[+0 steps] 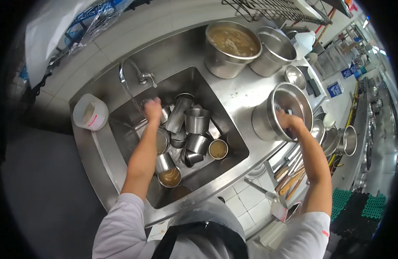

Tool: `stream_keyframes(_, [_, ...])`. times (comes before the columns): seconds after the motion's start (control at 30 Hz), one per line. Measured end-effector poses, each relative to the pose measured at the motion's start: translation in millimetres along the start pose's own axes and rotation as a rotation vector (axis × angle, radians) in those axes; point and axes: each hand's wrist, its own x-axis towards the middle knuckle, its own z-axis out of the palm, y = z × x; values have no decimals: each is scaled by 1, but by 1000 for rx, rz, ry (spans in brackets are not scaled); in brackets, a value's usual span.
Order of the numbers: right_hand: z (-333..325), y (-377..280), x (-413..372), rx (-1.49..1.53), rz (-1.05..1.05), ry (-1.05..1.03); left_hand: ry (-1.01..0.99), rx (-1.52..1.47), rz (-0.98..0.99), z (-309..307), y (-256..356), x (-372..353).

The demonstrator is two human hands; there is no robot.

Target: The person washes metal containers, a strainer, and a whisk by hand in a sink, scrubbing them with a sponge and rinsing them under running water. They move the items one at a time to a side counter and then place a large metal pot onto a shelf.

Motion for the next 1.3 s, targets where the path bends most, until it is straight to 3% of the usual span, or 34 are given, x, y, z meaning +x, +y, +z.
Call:
stream_keyframes(0.03, [4,1,5,32,-24,-59,-72,74,44,10,2,-28])
stream_keyframes(0.1, [4,13,7,-233,-196,-136,-188,32,207,53,-27,-49])
stream_keyframes(0.13, [7,-9,-3,-185,48,-17,-215,-53,281,63,-23,-63])
stream_keyframes(0.2, [2,-38,14,-1103,86,151,-171,-214,618,76,-3,-82])
stream_keyframes(0.23, [0,-33,13,-1063,117,96,-321,-221,758,81,6,-86])
stream_keyframes(0.27, [3,-20,8,-1017,162,44,-442,-25,893,84,20,-91])
stream_keyframes(0.33, [21,24,11,-1147,36,-4,-865,300,684,63,66,-94])
stream_keyframes(0.4, [30,36,25,-1097,143,-144,-929,324,688,85,60,-90])
stream_keyframes(0.47, [33,17,16,-1078,-118,-33,-868,148,551,73,62,-89])
stream_keyframes(0.5, [34,25,17,-1098,-325,139,-788,47,587,85,46,-77])
stream_keyframes(0.53, [37,18,16,-996,-330,112,-706,-47,614,95,28,-65])
stream_keyframes(0.57, [37,9,16,-881,-303,82,-719,-296,209,57,34,-60])
stream_keyframes(0.6, [38,3,17,-767,-292,66,-704,-530,-54,59,8,-51])
stream_keyframes(0.67, [40,-10,22,-588,-278,68,-568,-1137,-332,55,-36,-44])
stream_keyframes(0.77, [52,-20,33,-451,-253,117,-394,-1611,-542,4,-66,-50])
stream_keyframes(0.87, [55,-24,43,-378,-241,183,-417,-1848,-793,-55,-65,-66])
stream_keyframes(0.9, [46,-22,42,-350,-243,194,-473,-1872,-736,-54,-76,-69])
stream_keyframes(1.0, [14,-10,35,-275,-307,225,-408,-1175,-631,-57,-74,-65])
stream_keyframes(1.07, [-9,5,12,62,-66,260,-482,-387,-289,-76,-36,-74])
stream_keyframes(1.13, [-23,67,13,648,-111,294,-683,196,53,-85,-18,-76])
stream_keyframes(1.17, [-31,24,-18,898,-137,273,-497,308,164,-86,-10,-91])
stream_keyframes(1.2, [-44,-42,-65,1147,-161,248,-497,423,243,-88,-8,-92])
stream_keyframes(1.27, [-56,-67,-86,1204,-287,296,-497,654,405,-92,-5,-90])
stream_keyframes(1.3, [-58,-88,-91,1265,-335,336,-339,611,500,-85,-17,-90])
